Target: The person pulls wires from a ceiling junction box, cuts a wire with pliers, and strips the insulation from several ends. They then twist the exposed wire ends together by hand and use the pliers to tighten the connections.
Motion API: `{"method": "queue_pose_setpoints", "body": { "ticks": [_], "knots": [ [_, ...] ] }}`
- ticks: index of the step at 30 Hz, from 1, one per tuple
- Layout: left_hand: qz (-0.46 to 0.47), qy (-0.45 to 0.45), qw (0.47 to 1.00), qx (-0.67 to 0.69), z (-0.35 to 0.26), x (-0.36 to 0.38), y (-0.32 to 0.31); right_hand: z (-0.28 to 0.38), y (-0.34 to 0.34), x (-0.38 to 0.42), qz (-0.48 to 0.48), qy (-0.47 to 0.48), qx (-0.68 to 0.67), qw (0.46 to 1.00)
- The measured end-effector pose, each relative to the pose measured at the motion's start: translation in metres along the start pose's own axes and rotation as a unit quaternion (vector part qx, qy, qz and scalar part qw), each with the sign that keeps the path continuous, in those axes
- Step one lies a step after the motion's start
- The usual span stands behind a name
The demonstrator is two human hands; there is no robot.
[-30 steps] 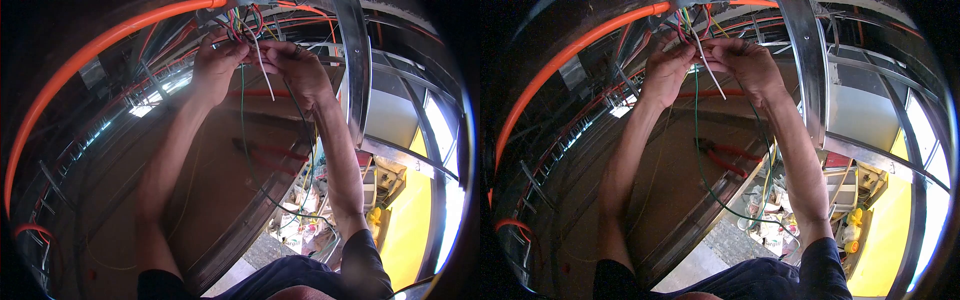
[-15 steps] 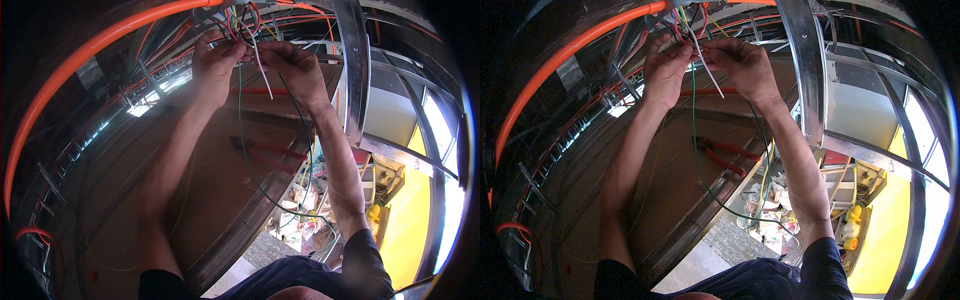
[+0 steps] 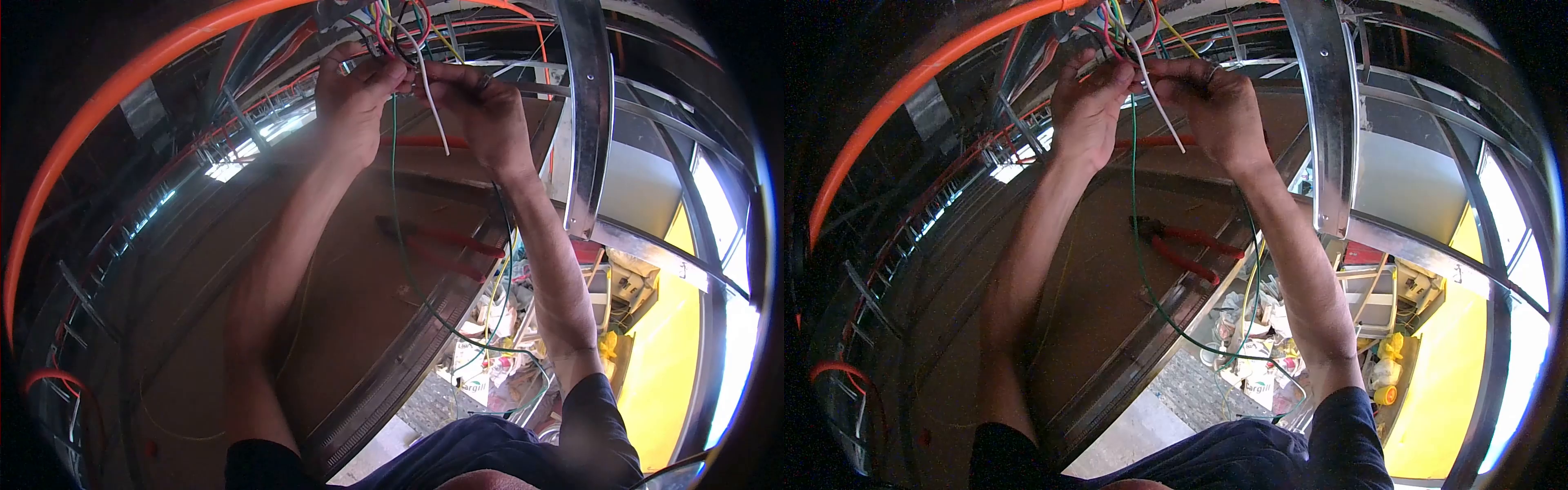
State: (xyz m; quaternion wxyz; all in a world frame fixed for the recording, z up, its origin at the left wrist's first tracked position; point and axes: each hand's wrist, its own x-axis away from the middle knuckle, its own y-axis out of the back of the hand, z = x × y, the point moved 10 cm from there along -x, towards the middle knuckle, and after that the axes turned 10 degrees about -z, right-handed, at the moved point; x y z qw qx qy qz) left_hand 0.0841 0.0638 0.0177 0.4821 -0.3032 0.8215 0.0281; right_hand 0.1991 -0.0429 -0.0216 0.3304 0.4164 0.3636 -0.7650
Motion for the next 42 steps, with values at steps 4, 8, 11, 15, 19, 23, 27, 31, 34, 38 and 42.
{"method": "queue_pose_setpoints", "body": {
  "ticks": [4, 8, 11, 15, 19, 23, 27, 31, 34, 38, 42],
  "knots": [
    [0.013, -0.016, 1.0, -0.007, -0.002, 0.0, -0.002, 0.001, -0.002, 0.001, -0.026, 0.003, -0.008, 1.0],
    [0.01, -0.051, 0.998, -0.042, -0.006, -0.002, -0.005, 0.021, 0.007, 0.002, -0.1, 0.063, 0.124, 0.985],
    [0.045, -0.089, 0.993, -0.063, -0.013, 0.0, -0.014, 0.032, 0.006, 0.006, -0.129, 0.104, 0.199, 0.966],
    [0.058, -0.113, 0.977, -0.173, -0.018, 0.001, -0.02, 0.03, 0.006, 0.005, -0.151, 0.134, 0.185, 0.962],
    [0.094, -0.098, 0.953, -0.271, -0.018, -0.001, -0.026, 0.036, 0.006, 0.006, -0.153, 0.165, 0.192, 0.955],
    [0.123, -0.089, 0.904, -0.399, -0.027, -0.004, -0.03, 0.042, 0.004, 0.007, -0.142, 0.171, 0.216, 0.951],
    [0.144, -0.121, 0.891, -0.413, -0.031, -0.003, -0.036, 0.042, 0.002, 0.007, -0.132, 0.165, 0.227, 0.951],
    [0.157, -0.046, 0.878, -0.451, -0.035, -0.004, -0.042, 0.047, 0.001, 0.008, -0.135, 0.174, 0.231, 0.948],
    [0.216, 0.0, 0.826, -0.521, -0.03, -0.004, -0.043, 0.044, 0.0, 0.007, -0.127, 0.171, 0.199, 0.957],
    [0.24, -0.03, 0.815, -0.527, -0.029, -0.006, -0.048, 0.041, 0.001, 0.007, -0.132, 0.175, 0.211, 0.953],
    [0.242, -0.049, 0.826, -0.508, -0.027, -0.007, -0.049, 0.04, 0.003, 0.006, -0.14, 0.167, 0.231, 0.948]
  ]
}}
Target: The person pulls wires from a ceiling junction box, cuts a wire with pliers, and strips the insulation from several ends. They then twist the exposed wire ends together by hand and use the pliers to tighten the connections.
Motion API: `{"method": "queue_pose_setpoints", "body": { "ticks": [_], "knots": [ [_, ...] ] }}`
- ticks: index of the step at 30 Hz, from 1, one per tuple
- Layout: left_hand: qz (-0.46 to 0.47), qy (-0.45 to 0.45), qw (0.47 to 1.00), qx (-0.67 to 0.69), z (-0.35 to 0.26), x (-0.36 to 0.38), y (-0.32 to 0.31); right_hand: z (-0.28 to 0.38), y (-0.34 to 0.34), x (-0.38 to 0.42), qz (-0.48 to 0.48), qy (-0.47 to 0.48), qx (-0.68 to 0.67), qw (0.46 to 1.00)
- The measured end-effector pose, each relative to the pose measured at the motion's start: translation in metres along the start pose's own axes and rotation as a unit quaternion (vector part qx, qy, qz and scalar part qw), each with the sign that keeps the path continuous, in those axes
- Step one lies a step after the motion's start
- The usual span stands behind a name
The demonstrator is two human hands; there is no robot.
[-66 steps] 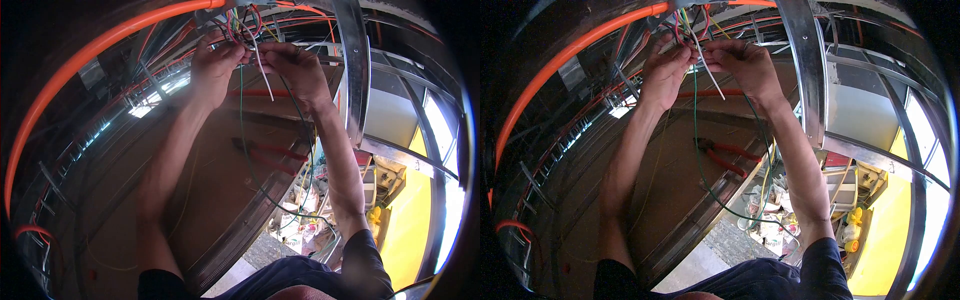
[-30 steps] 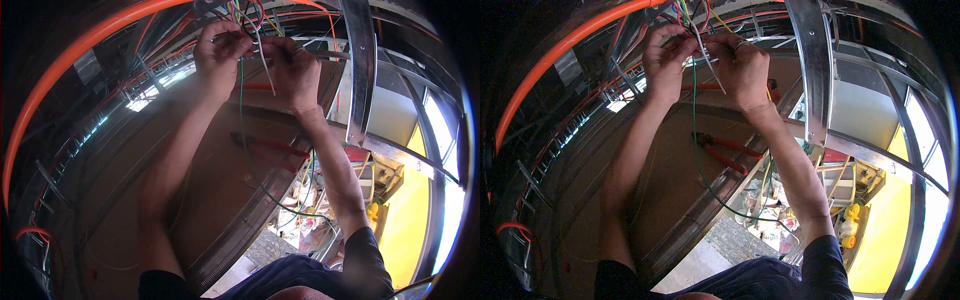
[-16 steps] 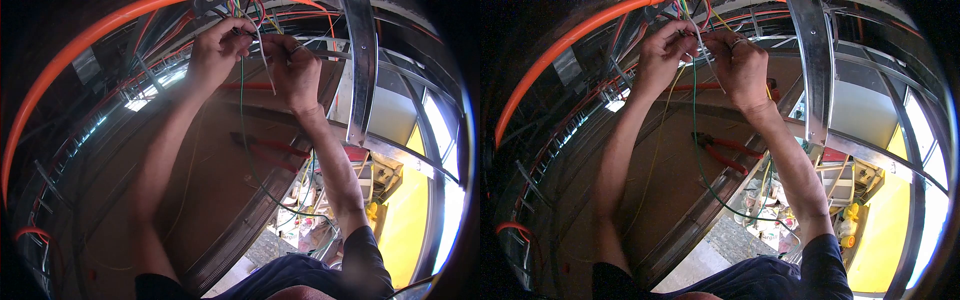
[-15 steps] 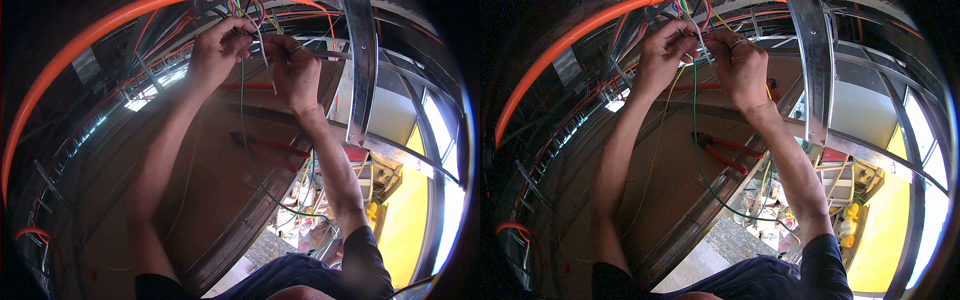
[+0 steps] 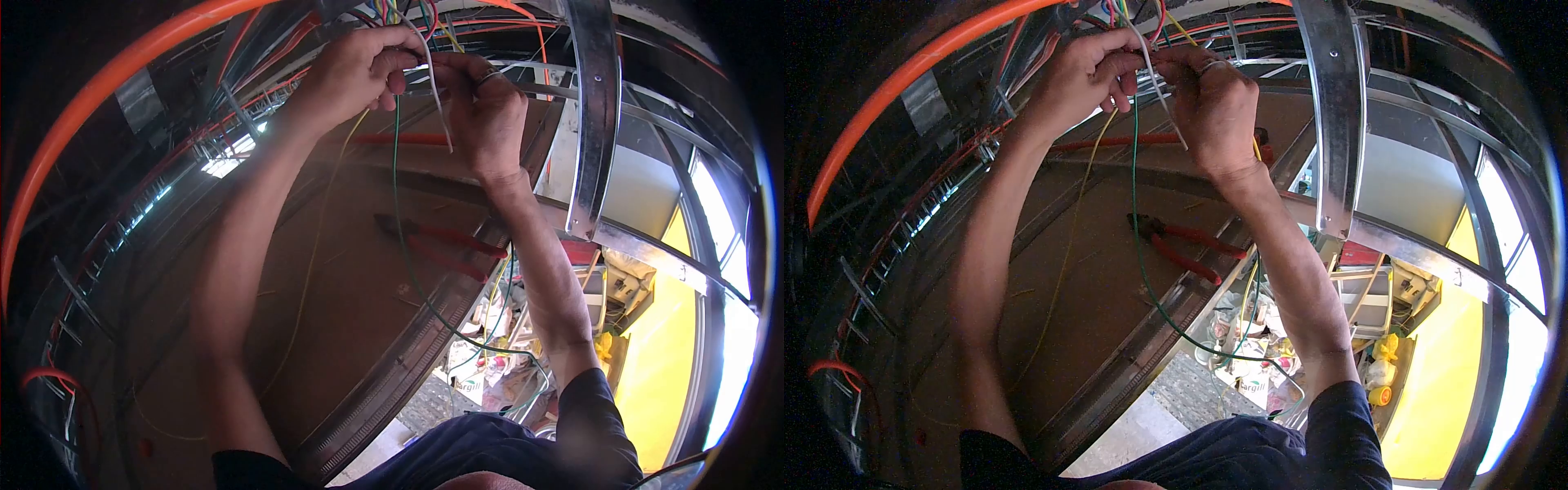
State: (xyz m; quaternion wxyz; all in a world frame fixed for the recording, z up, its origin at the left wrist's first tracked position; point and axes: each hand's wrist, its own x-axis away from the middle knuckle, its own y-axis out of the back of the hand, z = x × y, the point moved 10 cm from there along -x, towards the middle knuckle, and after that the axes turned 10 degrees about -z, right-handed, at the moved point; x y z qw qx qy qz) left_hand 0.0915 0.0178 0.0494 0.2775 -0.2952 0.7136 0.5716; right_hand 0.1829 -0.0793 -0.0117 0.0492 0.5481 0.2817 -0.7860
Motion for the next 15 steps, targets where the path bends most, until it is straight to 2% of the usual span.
{"method": "queue_pose_setpoints", "body": {
  "ticks": [10, 13, 15],
  "knots": [
    [-0.01, -0.031, 0.999, 0.039, 0.002, -0.005, -0.001, -0.009, -0.002, 0.001, -0.005, -0.027, -0.007, 1.0],
    [-0.001, -0.021, 1.0, 0.018, 0.002, -0.005, 0.002, -0.014, -0.005, 0.002, -0.002, -0.057, -0.055, 0.997],
    [0.0, -0.025, 1.0, 0.012, -0.001, -0.006, 0.002, 0.0, 0.001, -0.001, -0.024, 0.007, -0.02, 0.999]
  ]
}}
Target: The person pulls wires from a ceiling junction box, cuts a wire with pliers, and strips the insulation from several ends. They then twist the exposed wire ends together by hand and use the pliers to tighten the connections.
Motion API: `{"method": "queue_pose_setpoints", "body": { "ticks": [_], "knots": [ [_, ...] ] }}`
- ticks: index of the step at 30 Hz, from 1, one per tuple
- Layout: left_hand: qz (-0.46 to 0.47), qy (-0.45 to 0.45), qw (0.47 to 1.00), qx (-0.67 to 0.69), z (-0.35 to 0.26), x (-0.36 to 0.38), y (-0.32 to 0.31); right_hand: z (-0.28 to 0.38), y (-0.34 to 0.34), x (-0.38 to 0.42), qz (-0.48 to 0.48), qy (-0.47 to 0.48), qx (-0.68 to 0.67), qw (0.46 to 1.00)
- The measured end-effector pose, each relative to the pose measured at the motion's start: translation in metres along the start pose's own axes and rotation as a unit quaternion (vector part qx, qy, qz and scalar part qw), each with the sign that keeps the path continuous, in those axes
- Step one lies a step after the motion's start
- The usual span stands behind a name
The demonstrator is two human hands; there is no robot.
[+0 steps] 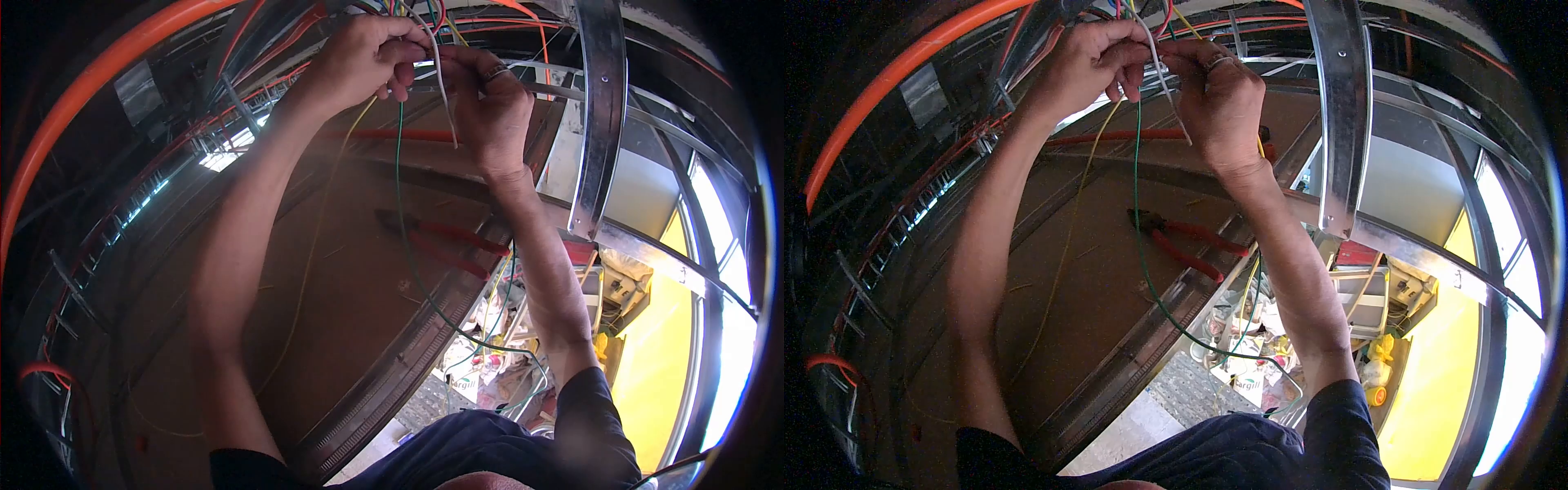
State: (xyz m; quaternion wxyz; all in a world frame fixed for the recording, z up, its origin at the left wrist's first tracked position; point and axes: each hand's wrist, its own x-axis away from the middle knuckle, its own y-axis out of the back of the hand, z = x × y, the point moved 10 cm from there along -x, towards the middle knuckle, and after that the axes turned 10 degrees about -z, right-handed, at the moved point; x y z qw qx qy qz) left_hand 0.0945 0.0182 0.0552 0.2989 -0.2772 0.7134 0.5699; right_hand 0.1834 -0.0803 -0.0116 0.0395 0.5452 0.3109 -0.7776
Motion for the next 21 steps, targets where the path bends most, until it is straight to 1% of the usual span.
{"method": "queue_pose_setpoints", "body": {
  "ticks": [2, 4, 6, 10, 12, 17, 19, 20, 21],
  "knots": [
    [0.002, -0.004, 1.0, -0.006, -0.001, -0.002, 0.0, 0.004, 0.002, -0.002, -0.013, 0.018, -0.011, 1.0],
    [0.002, 0.016, 1.0, -0.002, 0.002, -0.003, 0.0, 0.008, 0.006, -0.002, -0.025, 0.037, -0.022, 0.999],
    [0.007, 0.016, 1.0, -0.011, 0.0, -0.004, 0.001, 0.009, 0.005, -0.002, 0.0, 0.051, 0.017, 0.999],
    [0.033, 0.01, 0.998, -0.053, 0.004, -0.006, -0.001, 0.013, 0.004, -0.005, 0.017, 0.049, 0.019, 0.998],
    [0.035, 0.009, 0.998, -0.048, 0.004, -0.007, 0.001, 0.014, 0.001, -0.006, 0.023, 0.073, 0.026, 0.997],
    [0.038, 0.027, 0.998, -0.053, -0.002, -0.003, 0.003, 0.007, -0.001, -0.005, 0.014, 0.065, 0.046, 0.997],
    [0.029, 0.019, 0.999, 0.006, -0.005, -0.002, 0.005, 0.008, -0.002, -0.005, 0.013, 0.069, 0.06, 0.996],
    [0.029, 0.019, 0.999, 0.006, -0.005, 0.0, 0.005, 0.008, -0.001, -0.006, 0.008, 0.061, 0.049, 0.997],
    [0.031, 0.0, 0.999, -0.009, -0.009, 0.003, 0.004, 0.007, -0.001, -0.006, 0.003, 0.052, 0.037, 0.998]
  ]
}}
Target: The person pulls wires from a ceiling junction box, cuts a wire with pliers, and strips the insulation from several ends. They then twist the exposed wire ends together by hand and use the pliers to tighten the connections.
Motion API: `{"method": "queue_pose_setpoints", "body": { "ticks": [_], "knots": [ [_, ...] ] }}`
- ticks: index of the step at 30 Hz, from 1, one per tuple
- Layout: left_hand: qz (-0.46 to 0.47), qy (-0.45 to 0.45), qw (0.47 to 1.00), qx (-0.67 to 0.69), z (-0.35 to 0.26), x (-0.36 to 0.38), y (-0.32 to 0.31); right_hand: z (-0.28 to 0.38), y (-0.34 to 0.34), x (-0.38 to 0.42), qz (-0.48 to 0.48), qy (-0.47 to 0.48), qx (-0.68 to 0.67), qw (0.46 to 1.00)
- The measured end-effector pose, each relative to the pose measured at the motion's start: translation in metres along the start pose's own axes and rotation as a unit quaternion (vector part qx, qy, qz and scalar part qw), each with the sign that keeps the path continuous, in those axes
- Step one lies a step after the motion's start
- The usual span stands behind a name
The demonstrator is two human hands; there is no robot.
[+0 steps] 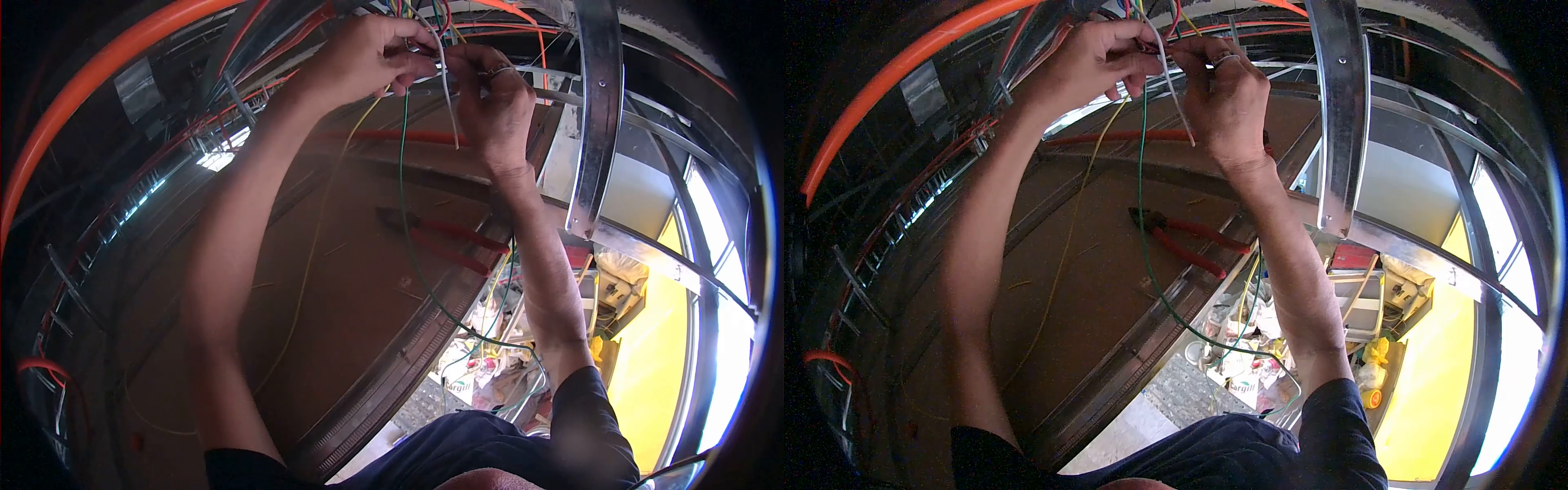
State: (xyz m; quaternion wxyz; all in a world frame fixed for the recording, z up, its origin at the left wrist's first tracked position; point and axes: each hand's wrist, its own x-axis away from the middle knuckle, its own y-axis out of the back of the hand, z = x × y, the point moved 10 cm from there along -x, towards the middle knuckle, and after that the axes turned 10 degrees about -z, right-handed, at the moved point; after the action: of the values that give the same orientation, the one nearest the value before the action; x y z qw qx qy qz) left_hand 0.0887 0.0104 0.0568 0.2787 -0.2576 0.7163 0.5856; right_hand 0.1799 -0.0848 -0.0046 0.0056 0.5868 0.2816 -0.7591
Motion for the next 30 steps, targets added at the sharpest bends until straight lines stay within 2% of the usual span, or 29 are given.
{"method": "queue_pose_setpoints", "body": {
  "ticks": [2, 4, 11, 21, 26, 28, 30],
  "knots": [
    [0.002, -0.018, 1.0, -0.016, -0.003, 0.002, -0.002, 0.0, 0.0, 0.0, 0.0, 0.0, -0.002, 1.0],
    [-0.034, -0.042, 0.998, -0.025, -0.005, 0.0, 0.001, -0.001, 0.0, 0.001, -0.001, 0.0, -0.003, 1.0],
    [-0.024, -0.025, 0.999, -0.035, -0.002, -0.001, 0.0, -0.001, 0.002, 0.001, 0.021, -0.009, 0.002, 1.0],
    [-0.033, -0.089, 0.993, -0.068, -0.007, -0.004, 0.0, -0.008, -0.003, 0.002, 0.089, -0.03, 0.026, 0.995],
    [-0.035, -0.102, 0.99, -0.09, -0.008, -0.003, -0.002, -0.002, 0.0, -0.006, 0.077, -0.023, 0.018, 0.997],
    [-0.077, -0.11, 0.985, -0.106, -0.007, 0.0, 0.003, 0.001, -0.002, -0.008, 0.084, -0.013, 0.027, 0.996],
    [-0.093, -0.14, 0.98, -0.104, -0.009, 0.002, 0.004, -0.007, -0.007, -0.008, 0.118, -0.06, 0.071, 0.989]
  ]
}}
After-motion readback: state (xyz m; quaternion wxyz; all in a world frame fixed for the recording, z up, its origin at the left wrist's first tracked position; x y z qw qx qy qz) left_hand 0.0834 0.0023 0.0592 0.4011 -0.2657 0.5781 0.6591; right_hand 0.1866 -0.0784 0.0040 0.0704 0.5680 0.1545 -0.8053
